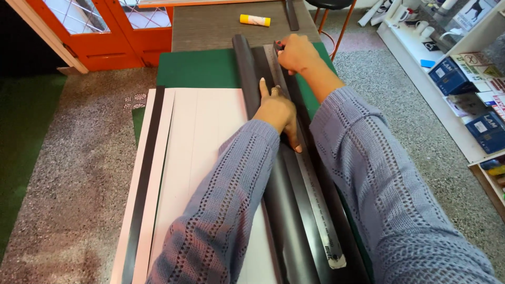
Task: Cutting and trimming flexible sheet material using a ruler and utility knife on a cutting mat.
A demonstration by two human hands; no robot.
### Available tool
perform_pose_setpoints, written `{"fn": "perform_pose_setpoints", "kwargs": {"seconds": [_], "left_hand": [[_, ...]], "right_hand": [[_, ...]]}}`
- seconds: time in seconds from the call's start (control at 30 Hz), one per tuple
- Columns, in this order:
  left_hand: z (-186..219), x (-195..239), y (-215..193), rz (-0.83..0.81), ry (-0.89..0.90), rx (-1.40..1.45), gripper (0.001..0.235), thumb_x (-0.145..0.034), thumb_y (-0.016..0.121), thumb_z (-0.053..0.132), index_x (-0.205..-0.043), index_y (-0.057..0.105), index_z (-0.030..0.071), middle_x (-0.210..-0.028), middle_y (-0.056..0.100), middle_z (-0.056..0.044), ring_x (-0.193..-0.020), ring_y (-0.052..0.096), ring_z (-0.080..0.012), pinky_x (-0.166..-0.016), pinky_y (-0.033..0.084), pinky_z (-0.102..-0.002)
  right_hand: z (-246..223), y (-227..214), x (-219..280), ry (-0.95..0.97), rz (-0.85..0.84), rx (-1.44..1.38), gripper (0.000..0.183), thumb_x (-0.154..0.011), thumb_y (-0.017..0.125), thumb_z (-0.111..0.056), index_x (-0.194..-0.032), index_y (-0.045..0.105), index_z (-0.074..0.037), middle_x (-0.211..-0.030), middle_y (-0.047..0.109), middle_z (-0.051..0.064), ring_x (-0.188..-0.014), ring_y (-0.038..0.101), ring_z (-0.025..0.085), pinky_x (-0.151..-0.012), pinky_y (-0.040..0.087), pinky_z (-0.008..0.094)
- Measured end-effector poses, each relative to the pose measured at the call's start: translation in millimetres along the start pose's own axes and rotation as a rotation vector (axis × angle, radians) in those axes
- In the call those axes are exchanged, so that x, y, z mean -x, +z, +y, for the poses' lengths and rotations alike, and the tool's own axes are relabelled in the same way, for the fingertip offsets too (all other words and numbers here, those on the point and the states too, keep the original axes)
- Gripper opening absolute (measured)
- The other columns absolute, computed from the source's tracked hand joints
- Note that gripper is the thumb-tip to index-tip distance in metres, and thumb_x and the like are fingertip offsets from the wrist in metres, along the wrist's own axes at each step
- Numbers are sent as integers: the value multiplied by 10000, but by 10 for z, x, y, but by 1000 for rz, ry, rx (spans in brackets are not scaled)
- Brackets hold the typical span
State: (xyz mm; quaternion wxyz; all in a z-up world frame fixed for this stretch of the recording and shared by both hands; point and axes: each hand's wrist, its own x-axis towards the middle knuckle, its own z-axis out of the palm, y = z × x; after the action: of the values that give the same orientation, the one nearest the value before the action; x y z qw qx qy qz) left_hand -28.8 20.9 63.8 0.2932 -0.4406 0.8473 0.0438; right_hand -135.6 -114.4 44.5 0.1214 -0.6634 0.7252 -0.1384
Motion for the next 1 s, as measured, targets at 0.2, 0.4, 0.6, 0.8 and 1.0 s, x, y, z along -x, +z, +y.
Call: {"fn": "perform_pose_setpoints", "kwargs": {"seconds": [0.2, 0.4, 0.6, 0.8, 1.0], "left_hand": [[8, -8, -30, -42, 11, -39, 1470, -489, 732, 978, -1629, 296, 159, -1730, 120, -210, -1623, -36, -330, -1157, -131, -764], [-11, 8, -8, -32, 28, -36, 1442, -487, 704, 994, -1611, 346, 164, -1721, 165, -191, -1621, -32, -340, -1151, -140, -770], [-20, -6, -2, -32, 50, -40, 1377, -488, 694, 983, -1593, 394, 219, -1727, 186, -140, -1621, -38, -355, -1150, -149, -773], [-7, -84, 44, -55, 44, -54, 1489, -480, 684, 1006, -1643, 258, 179, -1747, 108, -142, -1622, -99, -349, -1137, -190, -753], [-35, -18, 41, 10, 70, -34, 1517, -455, 715, 966, -1669, 67, 328, -1758, -19, -133, -1619, -83, -346, -1151, -167, -746]], "right_hand": [[36, 0, 52, -41, -12, -22, 464, -937, 421, -177, -1322, 651, -57, -1139, 611, 367, -390, 634, 276, -611, 647, 420], [-24, -54, 323, -31, -33, -27, 276, -1058, 517, -225, -1192, 671, -40, -986, 699, 231, -414, 655, 276, -530, 607, 415], [38, -56, 566, -92, -59, 11, 325, -1029, 470, -178, -1284, 630, -55, -752, 701, 243, -401, 644, 301, -703, 613, 479], [170, 58, 714, -142, 36, 113, 436, -948, 499, -176, -1352, 654, -133, -627, 696, 190, -621, 709, 408, -741, 586, 560], [277, 82, 977, -179, 78, 104, 504, -905, 550, -181, -1400, 636, -139, -1046, 713, 299, -983, 620, 591, -876, 493, 656]]}}
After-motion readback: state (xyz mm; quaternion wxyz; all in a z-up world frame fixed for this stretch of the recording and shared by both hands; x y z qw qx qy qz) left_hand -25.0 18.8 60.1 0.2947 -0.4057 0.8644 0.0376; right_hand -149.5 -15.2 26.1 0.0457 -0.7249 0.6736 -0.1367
